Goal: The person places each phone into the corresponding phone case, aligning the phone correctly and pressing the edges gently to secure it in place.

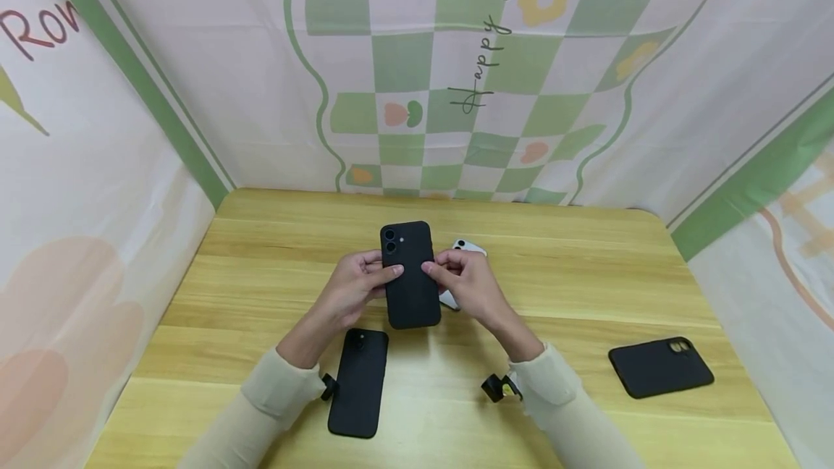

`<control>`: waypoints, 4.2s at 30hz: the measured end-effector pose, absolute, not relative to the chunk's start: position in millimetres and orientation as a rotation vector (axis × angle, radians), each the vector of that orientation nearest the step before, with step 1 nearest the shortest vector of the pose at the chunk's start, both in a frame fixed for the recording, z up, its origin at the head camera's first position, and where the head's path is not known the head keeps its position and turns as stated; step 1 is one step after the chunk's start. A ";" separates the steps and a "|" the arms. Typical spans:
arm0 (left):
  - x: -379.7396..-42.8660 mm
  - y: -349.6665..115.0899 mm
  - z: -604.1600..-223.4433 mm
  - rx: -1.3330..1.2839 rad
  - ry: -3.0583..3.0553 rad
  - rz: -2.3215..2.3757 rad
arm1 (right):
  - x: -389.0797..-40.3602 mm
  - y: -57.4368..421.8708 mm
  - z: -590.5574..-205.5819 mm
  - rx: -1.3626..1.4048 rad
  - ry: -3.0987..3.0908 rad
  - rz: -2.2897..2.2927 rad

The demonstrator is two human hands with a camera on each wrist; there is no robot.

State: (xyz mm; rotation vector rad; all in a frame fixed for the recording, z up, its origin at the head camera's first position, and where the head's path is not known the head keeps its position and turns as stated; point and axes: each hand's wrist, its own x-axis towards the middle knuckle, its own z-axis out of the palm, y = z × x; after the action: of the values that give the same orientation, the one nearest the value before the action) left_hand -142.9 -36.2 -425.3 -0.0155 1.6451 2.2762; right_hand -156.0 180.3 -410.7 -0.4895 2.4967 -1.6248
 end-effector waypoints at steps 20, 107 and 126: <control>-139.9 -36.2 -418.5 -0.093 1.745 2.311 | -149.1 184.3 -405.9 -0.564 2.565 -1.462; -137.3 -40.0 -417.9 -0.133 1.525 2.677 | -136.7 183.4 -417.0 -0.264 1.959 -1.994; -134.0 -36.5 -418.5 -0.160 1.459 2.741 | -137.9 185.3 -426.2 -0.327 1.956 -1.956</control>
State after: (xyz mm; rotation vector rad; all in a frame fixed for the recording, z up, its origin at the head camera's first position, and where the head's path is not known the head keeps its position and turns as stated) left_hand -134.0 -36.5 -418.5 -0.1600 1.4590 2.7412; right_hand -137.9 185.3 -426.2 -0.3270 1.9559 -1.9557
